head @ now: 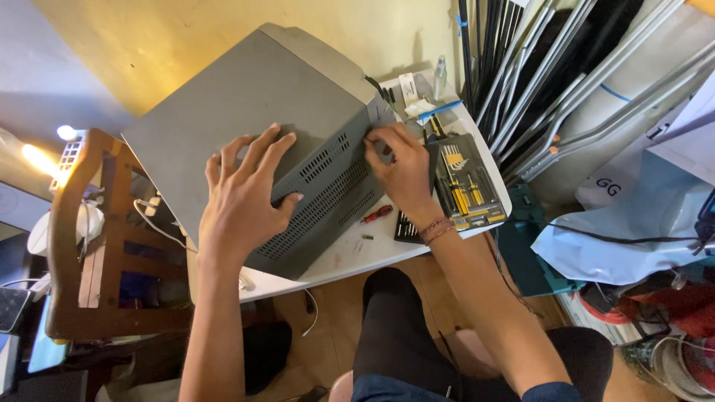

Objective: Unscrewing an electronic device and inspecting a fan on the floor.

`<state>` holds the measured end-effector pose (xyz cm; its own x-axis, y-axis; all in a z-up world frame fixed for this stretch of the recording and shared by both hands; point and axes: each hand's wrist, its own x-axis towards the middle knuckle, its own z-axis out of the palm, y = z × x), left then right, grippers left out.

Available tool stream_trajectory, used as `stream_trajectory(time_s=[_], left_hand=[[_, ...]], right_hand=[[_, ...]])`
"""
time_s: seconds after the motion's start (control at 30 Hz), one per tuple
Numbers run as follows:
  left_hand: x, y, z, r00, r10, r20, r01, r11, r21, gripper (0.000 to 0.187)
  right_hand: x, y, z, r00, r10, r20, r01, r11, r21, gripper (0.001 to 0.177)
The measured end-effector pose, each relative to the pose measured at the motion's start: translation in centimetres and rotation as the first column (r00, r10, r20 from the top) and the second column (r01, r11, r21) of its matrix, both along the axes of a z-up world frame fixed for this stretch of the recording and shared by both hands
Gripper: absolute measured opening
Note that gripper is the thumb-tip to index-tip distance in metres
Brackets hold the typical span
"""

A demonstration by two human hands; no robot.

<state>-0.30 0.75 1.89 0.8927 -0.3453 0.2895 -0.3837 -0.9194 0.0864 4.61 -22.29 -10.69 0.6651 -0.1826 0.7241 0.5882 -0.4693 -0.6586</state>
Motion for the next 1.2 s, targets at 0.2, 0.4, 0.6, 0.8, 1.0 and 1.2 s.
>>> stream_trajectory(time_s=[0.2,0.4,0.6,0.8,1.0,1.2], left_hand=[[-0.1,0.1,0.3,1.0,0.016,-0.003,-0.016,1.0,-0.002,0.087],[-0.3,0.1,0.2,1.0,0.01,-0.013,-0.01,1.0,-0.001,0.086],[-0.3,-0.2,0.4,1.0,-0.003,0.007,0.003,1.0,-0.014,0.085],[-0.4,-0.3,0.5,1.0,0.003,0.007,-0.003,1.0,-0.024,0.085],[-0.6,-0.6,0.8,1.0,-0.002,0.018,0.003,1.0,-0.024,0.084],[-1.2,-0.6,0.2,0.99,-0.018,0.141,0.012,0.999,0.043,0.076]], right_hand=[[-0.8,-1.1,-7.1,0.983,-0.006,-0.185,-0.053,0.948,-0.312,0.015],[-1.8,-0.3,-15.2,0.921,-0.021,-0.39,-0.205,0.823,-0.53,0.017],[-2.0,0.0,-16.4,0.933,-0.108,-0.344,-0.141,0.768,-0.625,0.016],[-2.8,-0.1,-15.6,0.938,-0.084,-0.336,-0.138,0.8,-0.585,0.019],[-3.5,-1.1,-13.2,0.838,0.287,-0.465,-0.319,0.948,0.012,0.019],[-4.5,-2.2,-10.2,0.841,0.319,-0.437,-0.262,0.947,0.188,0.018]])
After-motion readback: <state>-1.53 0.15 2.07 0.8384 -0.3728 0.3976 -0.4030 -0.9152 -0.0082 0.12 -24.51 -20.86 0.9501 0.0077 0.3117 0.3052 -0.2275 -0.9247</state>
